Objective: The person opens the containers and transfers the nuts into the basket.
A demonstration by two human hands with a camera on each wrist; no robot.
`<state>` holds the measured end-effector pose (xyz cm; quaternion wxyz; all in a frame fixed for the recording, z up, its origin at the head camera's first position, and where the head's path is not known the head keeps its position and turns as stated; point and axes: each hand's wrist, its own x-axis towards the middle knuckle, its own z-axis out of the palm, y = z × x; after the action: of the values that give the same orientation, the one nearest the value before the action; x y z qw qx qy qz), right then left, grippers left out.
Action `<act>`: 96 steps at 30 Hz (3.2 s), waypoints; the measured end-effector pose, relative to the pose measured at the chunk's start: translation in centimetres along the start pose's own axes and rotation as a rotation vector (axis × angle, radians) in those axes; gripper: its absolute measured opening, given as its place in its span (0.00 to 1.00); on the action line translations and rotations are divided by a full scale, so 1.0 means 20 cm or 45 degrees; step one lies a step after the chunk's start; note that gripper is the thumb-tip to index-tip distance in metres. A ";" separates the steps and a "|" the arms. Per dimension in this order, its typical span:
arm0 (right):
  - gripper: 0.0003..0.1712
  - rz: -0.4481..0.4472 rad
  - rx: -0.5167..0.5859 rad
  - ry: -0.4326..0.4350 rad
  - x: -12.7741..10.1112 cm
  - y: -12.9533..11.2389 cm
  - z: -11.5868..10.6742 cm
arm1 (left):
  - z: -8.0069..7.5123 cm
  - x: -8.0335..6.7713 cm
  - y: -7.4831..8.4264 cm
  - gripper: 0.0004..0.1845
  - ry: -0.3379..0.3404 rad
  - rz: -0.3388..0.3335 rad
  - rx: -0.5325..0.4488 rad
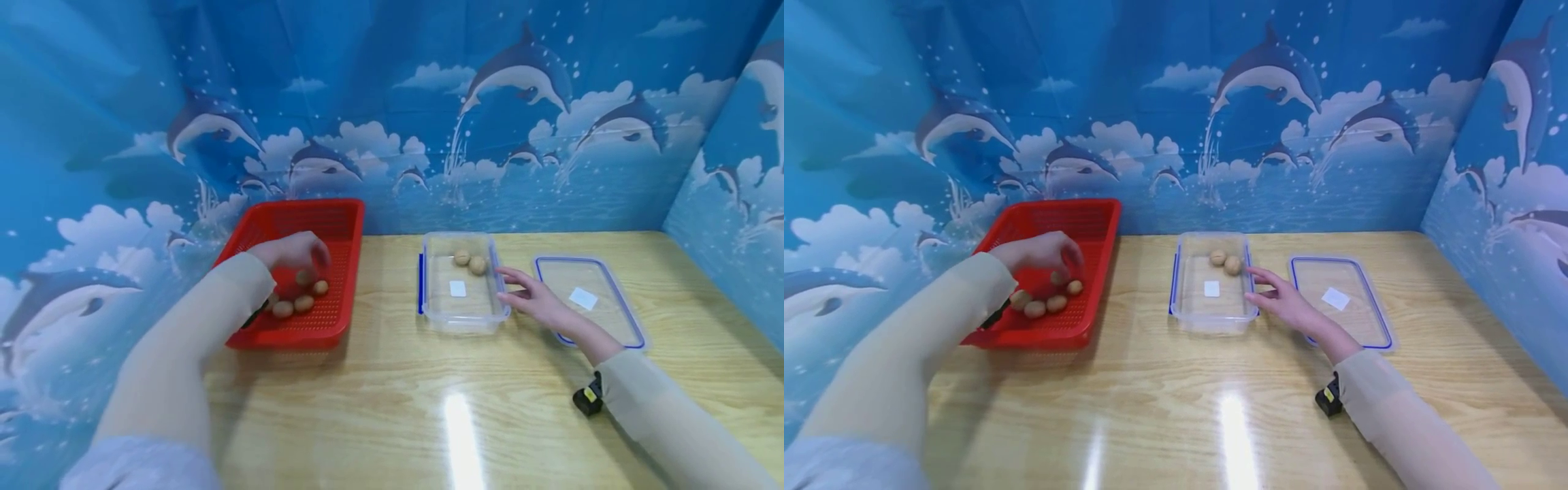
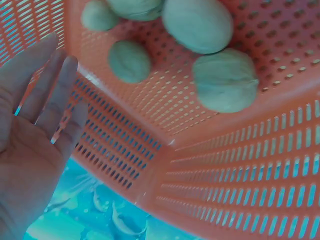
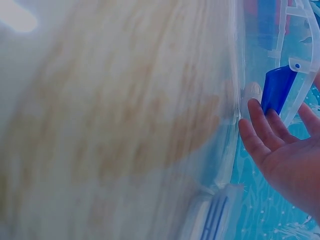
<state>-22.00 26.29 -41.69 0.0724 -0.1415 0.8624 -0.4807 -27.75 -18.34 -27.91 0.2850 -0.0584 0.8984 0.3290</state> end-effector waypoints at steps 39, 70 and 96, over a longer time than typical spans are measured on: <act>0.36 0.008 0.019 -0.016 -0.01 -0.01 0.00 | 0.26 0.29 0.66 0.21 -0.087 0.969 0.388; 0.35 0.000 0.048 0.002 0.00 0.01 0.01 | 0.80 0.66 0.71 0.31 -0.094 0.896 0.272; 0.35 0.006 0.042 0.008 0.00 -0.01 0.01 | 0.92 0.74 0.69 0.29 0.131 0.861 0.605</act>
<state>-21.84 26.05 -41.67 0.0733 -0.1367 0.8549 -0.4950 -35.41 5.13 -39.72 0.1212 0.2911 0.9309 0.1842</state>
